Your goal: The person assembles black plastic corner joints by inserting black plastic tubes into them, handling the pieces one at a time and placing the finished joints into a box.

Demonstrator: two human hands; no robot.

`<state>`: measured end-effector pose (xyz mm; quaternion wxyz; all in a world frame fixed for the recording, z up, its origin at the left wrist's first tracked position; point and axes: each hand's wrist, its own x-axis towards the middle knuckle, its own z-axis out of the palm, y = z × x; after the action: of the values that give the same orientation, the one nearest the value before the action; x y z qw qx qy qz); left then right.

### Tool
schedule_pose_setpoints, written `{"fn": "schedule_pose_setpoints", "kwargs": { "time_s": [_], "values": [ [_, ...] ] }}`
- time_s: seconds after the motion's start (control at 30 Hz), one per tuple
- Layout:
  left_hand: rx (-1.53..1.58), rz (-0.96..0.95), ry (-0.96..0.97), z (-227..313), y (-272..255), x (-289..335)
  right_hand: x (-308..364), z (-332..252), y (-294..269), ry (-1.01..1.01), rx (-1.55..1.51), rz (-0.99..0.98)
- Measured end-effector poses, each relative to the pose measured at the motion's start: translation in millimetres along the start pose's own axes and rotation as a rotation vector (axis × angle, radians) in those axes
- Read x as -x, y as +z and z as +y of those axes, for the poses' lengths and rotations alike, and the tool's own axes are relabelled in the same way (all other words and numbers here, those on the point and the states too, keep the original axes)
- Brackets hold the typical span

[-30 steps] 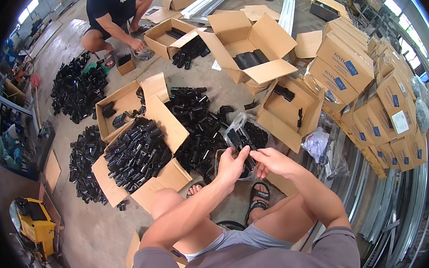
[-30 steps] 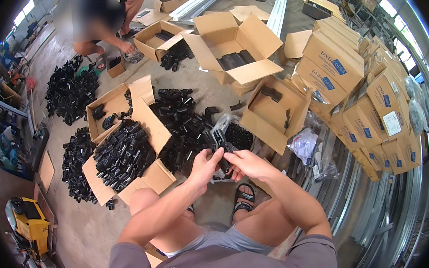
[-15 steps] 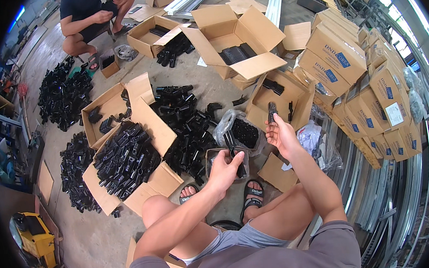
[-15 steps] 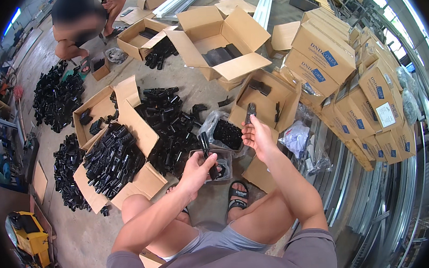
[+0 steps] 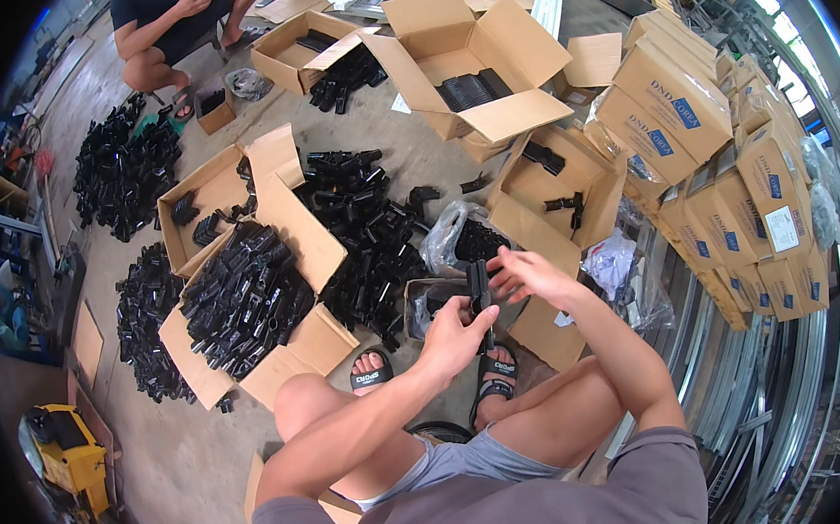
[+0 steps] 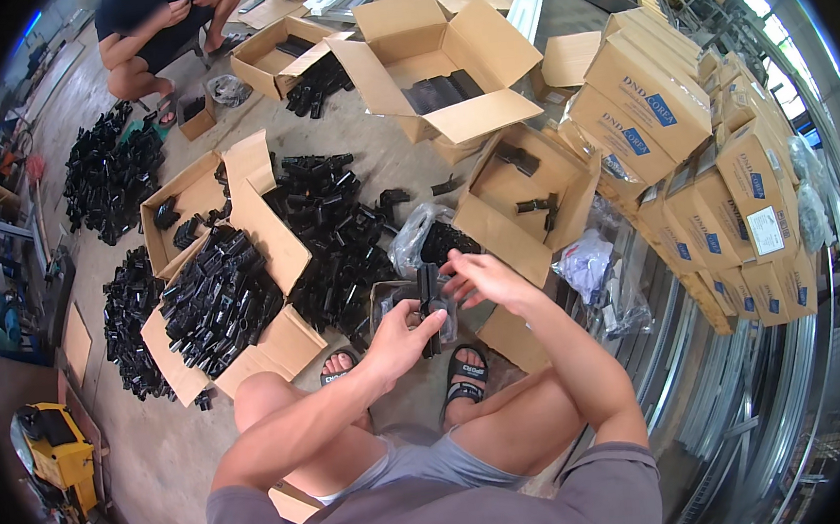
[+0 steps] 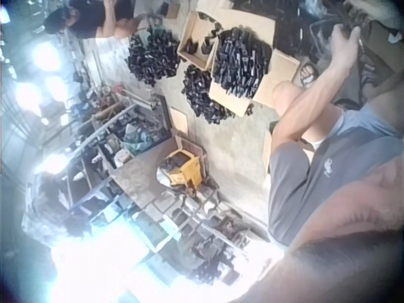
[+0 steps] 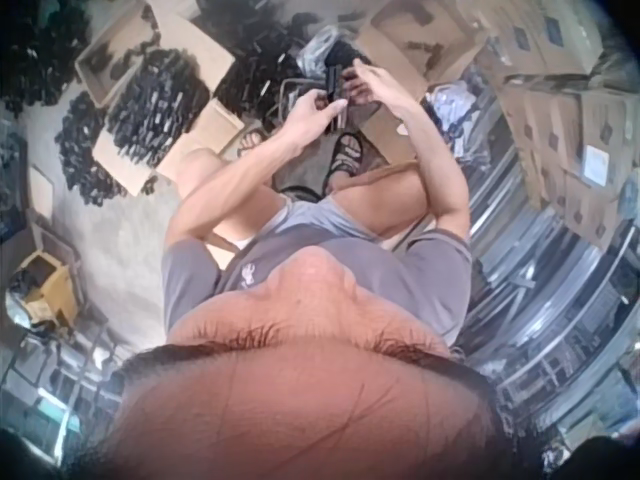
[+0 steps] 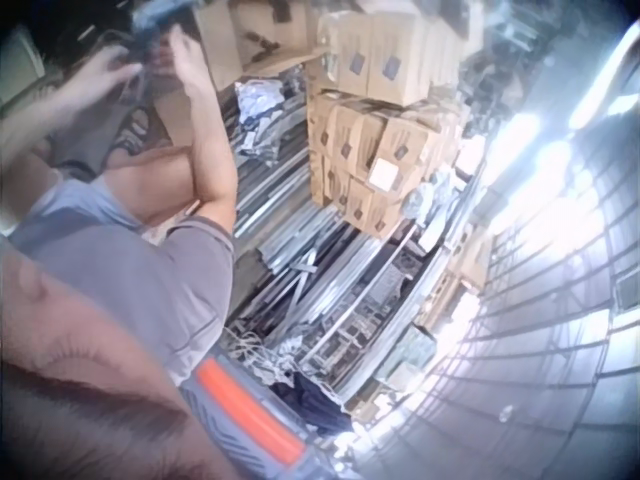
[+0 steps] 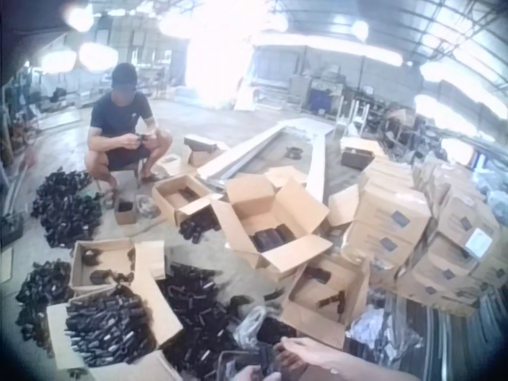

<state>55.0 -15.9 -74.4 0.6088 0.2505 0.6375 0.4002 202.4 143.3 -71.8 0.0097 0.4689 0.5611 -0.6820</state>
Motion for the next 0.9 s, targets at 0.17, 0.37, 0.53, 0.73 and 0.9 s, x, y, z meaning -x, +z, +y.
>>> {"fn": "schedule_pose_setpoints", "kwargs": {
  "time_s": [0.17,0.37,0.53,0.73,0.9],
  "values": [
    [-0.08,0.056,0.115,8,-6,-3,1,-23,26,-0.189,0.163,-0.023],
    [0.266,-0.072,0.2,29,-9,-6,11,-36,29,-0.272,-0.245,0.04],
    [0.248,-0.043,0.058,43,-4,-1,8,-38,42,-0.482,-0.127,0.312],
    [-0.1,0.013,0.352,21,0,-22,15,-42,47,-0.442,-0.152,0.372],
    [0.239,-0.229,0.124,50,-12,3,19,-40,35,-0.353,-0.397,0.289]
  ]
}}
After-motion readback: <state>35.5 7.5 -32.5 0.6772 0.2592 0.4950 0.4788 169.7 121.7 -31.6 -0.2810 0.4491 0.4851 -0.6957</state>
